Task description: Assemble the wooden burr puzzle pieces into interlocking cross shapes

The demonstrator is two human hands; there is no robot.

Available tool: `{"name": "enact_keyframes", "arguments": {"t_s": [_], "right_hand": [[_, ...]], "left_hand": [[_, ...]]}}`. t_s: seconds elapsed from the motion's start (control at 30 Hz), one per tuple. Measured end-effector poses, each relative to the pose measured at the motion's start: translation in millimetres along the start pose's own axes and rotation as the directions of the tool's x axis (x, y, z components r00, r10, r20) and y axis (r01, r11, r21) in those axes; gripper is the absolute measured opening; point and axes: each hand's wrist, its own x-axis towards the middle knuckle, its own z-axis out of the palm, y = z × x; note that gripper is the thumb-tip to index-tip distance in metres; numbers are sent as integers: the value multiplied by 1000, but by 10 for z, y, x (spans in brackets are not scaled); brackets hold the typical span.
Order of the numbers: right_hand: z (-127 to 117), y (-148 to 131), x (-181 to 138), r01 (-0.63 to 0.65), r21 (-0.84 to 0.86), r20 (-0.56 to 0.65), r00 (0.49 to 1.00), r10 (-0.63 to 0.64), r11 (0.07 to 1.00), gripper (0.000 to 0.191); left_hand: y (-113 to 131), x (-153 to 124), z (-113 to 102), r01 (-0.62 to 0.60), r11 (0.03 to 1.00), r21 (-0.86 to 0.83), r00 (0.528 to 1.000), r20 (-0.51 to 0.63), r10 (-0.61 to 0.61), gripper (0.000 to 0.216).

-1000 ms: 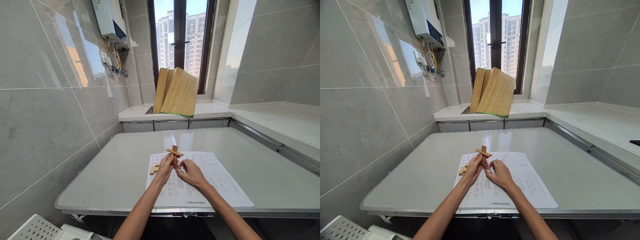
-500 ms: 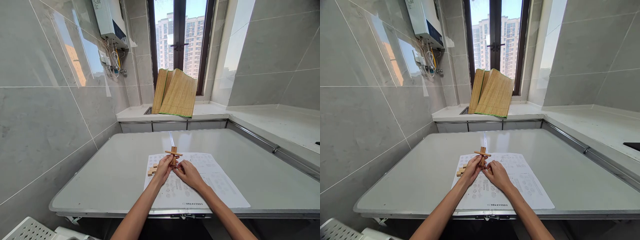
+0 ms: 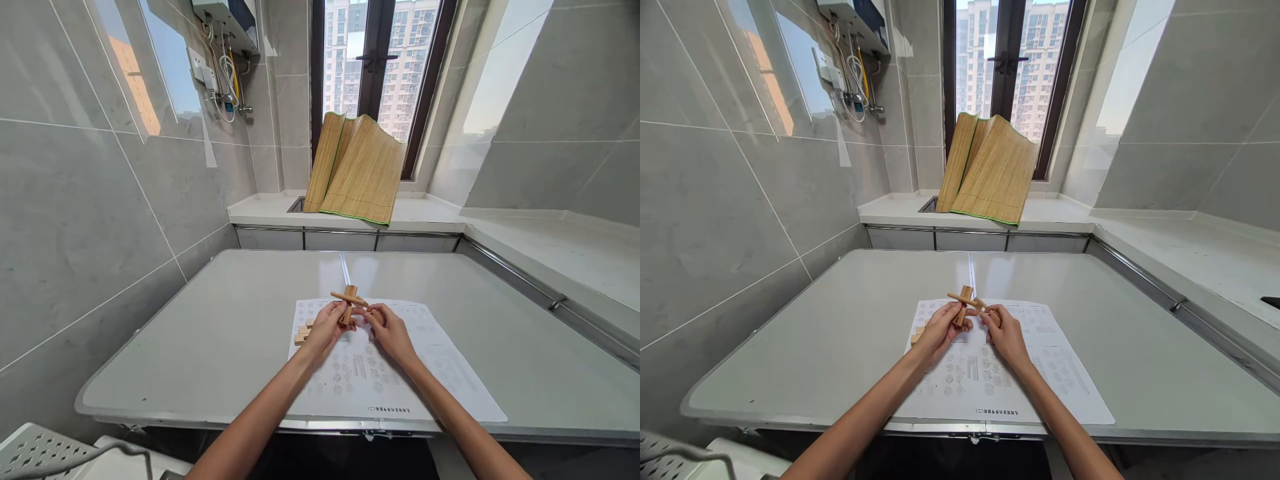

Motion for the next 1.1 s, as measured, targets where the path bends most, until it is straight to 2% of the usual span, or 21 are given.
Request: {"name": "enact_keyframes", "arguments": {"t_s": [0.1, 0.2, 0.37, 0.6, 0.87, 1.1], "right_hand": [[-70, 2, 116, -92, 177, 19, 996, 91, 980, 52], [-168, -5, 199, -156, 317, 69, 988, 141, 935, 50], [-340, 11, 276, -262, 438, 160, 964, 213, 860, 44], [-439, 76, 479, -383, 492, 309, 916, 255, 782, 46], [-418, 186, 495, -382, 436, 354, 905, 235, 815, 43], [-369, 197, 548, -367, 351, 365, 901, 234, 862, 45]], "left_hand": [[-74, -44, -36, 75, 997, -37, 997, 20, -74, 34], [-157, -18, -27, 122, 985, -119, 992, 29, -119, 32], [-210, 152, 71, 143, 956, -258, 990, 36, -138, 28], [-291, 364, 142, 144, 940, -310, 989, 27, -143, 29], [-394, 455, 97, 189, 936, -298, 980, -9, -201, 35], [-357, 504, 72, 206, 927, -314, 971, -54, -234, 29]]}}
